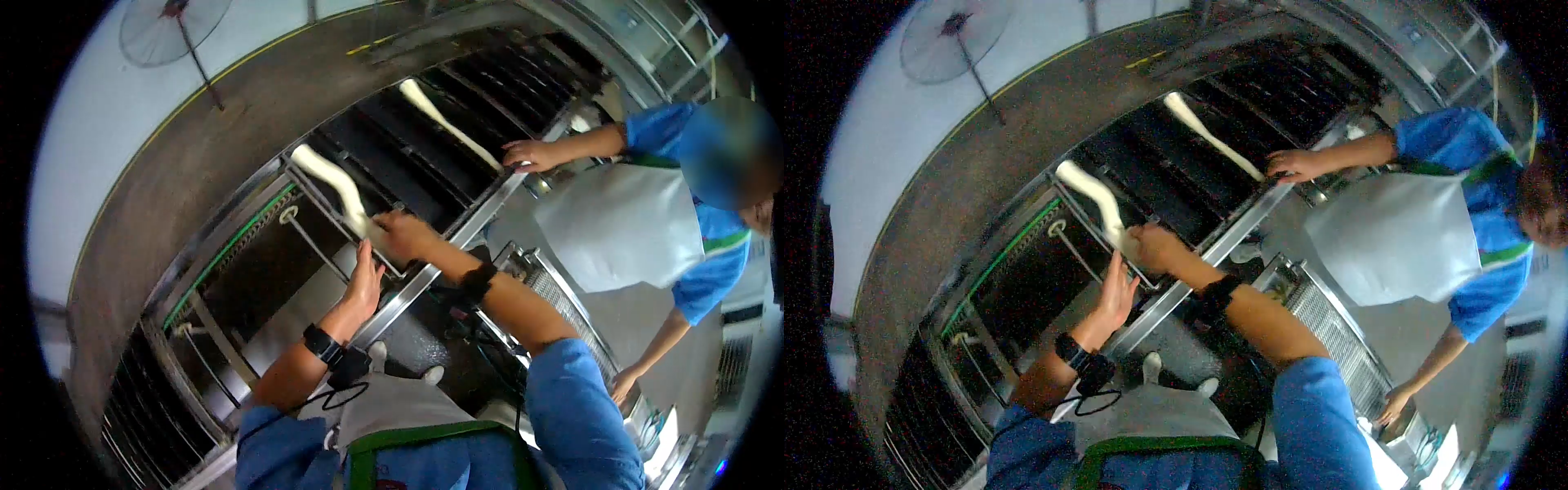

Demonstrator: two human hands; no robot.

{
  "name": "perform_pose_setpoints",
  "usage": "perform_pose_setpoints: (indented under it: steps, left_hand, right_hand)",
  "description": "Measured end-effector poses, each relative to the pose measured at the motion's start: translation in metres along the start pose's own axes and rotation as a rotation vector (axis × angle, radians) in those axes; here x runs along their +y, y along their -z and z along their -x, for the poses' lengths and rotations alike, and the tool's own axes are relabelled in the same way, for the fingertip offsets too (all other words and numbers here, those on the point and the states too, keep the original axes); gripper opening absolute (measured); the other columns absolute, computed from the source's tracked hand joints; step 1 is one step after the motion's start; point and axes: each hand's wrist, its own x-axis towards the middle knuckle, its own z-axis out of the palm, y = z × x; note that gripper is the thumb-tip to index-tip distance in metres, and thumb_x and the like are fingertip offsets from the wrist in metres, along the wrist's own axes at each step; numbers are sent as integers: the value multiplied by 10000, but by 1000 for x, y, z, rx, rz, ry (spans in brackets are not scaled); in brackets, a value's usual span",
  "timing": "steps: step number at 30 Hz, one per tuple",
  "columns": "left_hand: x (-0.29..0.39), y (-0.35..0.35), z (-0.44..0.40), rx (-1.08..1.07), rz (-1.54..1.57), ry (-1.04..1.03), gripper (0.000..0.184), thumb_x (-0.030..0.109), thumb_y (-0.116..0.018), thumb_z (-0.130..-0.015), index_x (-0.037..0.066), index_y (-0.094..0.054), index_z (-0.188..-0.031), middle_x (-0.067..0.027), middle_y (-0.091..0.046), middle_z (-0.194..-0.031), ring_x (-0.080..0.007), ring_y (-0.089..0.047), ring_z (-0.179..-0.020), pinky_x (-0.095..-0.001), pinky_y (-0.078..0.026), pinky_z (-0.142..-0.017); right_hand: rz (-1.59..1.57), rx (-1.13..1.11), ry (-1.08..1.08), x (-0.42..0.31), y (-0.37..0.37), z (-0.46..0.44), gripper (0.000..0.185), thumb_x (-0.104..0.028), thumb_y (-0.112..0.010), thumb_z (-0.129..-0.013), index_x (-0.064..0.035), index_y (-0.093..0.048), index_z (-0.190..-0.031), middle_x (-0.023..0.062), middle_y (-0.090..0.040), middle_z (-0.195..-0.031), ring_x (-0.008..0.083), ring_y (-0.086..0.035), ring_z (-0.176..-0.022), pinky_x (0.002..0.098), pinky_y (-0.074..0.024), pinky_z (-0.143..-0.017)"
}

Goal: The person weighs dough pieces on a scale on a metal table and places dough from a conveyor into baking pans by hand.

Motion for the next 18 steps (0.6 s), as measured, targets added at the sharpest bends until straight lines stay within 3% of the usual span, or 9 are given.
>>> perform_pose_setpoints:
  steps: [2,5,6,8,10,13,16,17,18]
  left_hand:
    - [8,-3,-14,-76,2,-53,698,489,-338,-816,104,-16,-1302,-55,12,-1362,-168,51,-1250,-366,-36,-1011]
    - [21,0,-12,-218,-62,-16,676,538,-315,-797,147,-96,-1303,-47,-28,-1361,-172,28,-1253,-375,3,-1000]
    - [21,2,-6,-41,-65,-5,645,533,-306,-801,149,-142,-1293,-57,-102,-1348,-181,-35,-1251,-377,-12,-999]
    - [17,-1,-6,131,2,20,616,524,-299,-808,144,-185,-1278,-61,-170,-1323,-185,-124,-1233,-378,-44,-1000]
    - [24,13,-9,43,99,-6,628,528,-304,-804,124,-197,-1272,-74,-224,-1295,-192,-194,-1205,-378,-90,-997]
    - [48,32,-6,87,229,103,532,496,-318,-804,69,-367,-1116,-102,-417,-1095,-233,-403,-1014,-404,-318,-869]
    - [70,17,-23,223,274,20,587,530,-220,-813,70,-340,-1159,-101,-368,-1186,-253,-344,-1094,-396,-248,-930]
    - [71,26,-30,228,394,19,376,457,-277,-806,131,-446,-884,-30,-490,-913,-180,-449,-874,-373,-337,-788]
    - [76,32,-31,203,416,-6,452,496,-234,-803,117,-438,-941,-52,-477,-949,-199,-434,-907,-392,-329,-805]
  right_hand:
    - [16,-315,-207,8,-13,-9,362,-291,-417,-795,-90,-457,-1093,177,-566,-888,338,-551,-792,375,-441,-687]
    - [-12,-327,-290,-13,4,2,384,-310,-392,-807,-95,-442,-1121,176,-565,-896,328,-544,-820,380,-423,-737]
    - [-88,-385,-283,-19,0,0,386,-308,-390,-809,-89,-444,-1122,174,-564,-904,324,-542,-826,380,-416,-754]
    - [-282,-136,-153,-9,6,4,358,-289,-407,-817,-68,-469,-1093,163,-543,-965,305,-531,-860,361,-412,-771]
    - [-553,210,84,2,-1,4,336,-272,-439,-820,-49,-489,-1066,151,-519,-1022,264,-519,-909,333,-406,-788]
    - [-843,277,-33,-33,13,44,321,-168,-526,-788,-51,-480,-1084,84,-521,-1013,167,-490,-926,278,-390,-796]
    - [-619,266,33,-83,29,83,484,-182,-599,-721,-102,-419,-1162,83,-422,-1050,180,-404,-981,281,-325,-837]
    - [-551,289,29,-100,24,87,527,-213,-628,-688,-100,-416,-1157,95,-386,-1082,204,-371,-1020,299,-298,-865]
    - [-470,326,27,-116,15,90,573,-243,-657,-655,-98,-414,-1152,107,-350,-1115,229,-338,-1058,317,-271,-892]
